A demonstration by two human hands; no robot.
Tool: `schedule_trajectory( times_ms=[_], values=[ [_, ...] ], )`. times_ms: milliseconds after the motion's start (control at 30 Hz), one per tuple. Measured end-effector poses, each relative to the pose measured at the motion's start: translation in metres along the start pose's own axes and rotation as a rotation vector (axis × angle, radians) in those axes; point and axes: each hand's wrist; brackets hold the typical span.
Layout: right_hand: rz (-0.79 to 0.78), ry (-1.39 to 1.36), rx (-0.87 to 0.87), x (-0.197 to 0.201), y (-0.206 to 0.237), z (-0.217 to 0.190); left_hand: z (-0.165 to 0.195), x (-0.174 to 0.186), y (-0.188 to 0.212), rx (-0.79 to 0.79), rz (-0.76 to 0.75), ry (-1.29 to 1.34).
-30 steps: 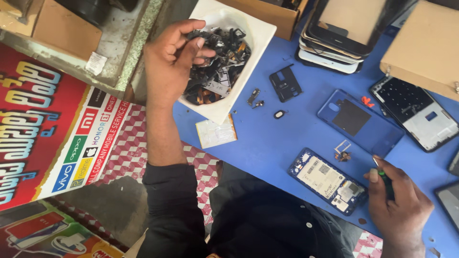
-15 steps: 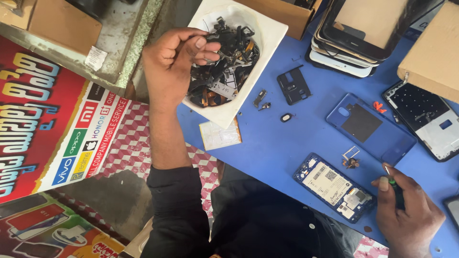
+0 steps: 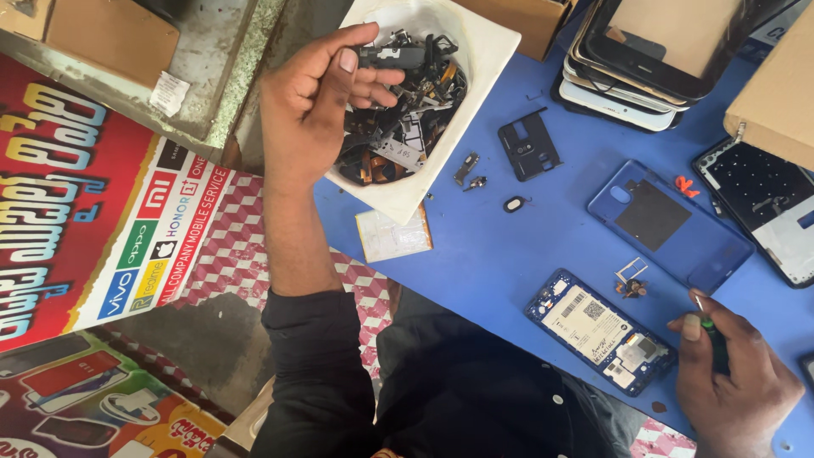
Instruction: The person works at a cluttered workbench, using a screwdriver to manipulate small components of a disassembled mobile phone. They repeatedly reach into a white container to select parts, attempt to fit them into the phone chassis, and use the tool to adjust or remove them.
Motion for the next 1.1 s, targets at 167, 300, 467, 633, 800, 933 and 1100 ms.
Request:
schedule_trajectory(
  times_ms=[167,300,467,633,800,933,1100],
  values=[
    [0.013,-0.012,0.007,-0.003,0.001,0.005,0.000,0.001,0.002,0.023,-0.007,-0.024],
    [0.019,0.001,0.028,-0.004,0.003,0.009,0.000,0.002,0.003,0.009,-0.013,-0.030],
    [0.029,-0.049,0.047,-0.006,0.006,0.012,-0.005,0.003,0.005,-0.030,-0.032,-0.024],
    [0.022,-0.063,0.027,-0.006,0.007,0.014,-0.007,0.006,0.008,-0.043,-0.042,-0.027],
    [0.017,-0.049,0.025,-0.007,0.008,0.015,-0.001,0.003,0.007,-0.021,-0.038,-0.041],
    [0.024,-0.053,0.029,-0.007,0.008,0.015,-0.005,0.005,0.008,-0.068,-0.069,0.065],
    [0.020,-0.044,0.005,-0.006,0.006,0.011,-0.006,0.006,0.010,-0.036,-0.049,0.002]
  ],
)
Point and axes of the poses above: each hand's wrist, its own y-axis away from the middle knuckle, its own x-axis out of the back of the hand, z = x × y, and after that the axes turned 9 degrees about -z, right-handed
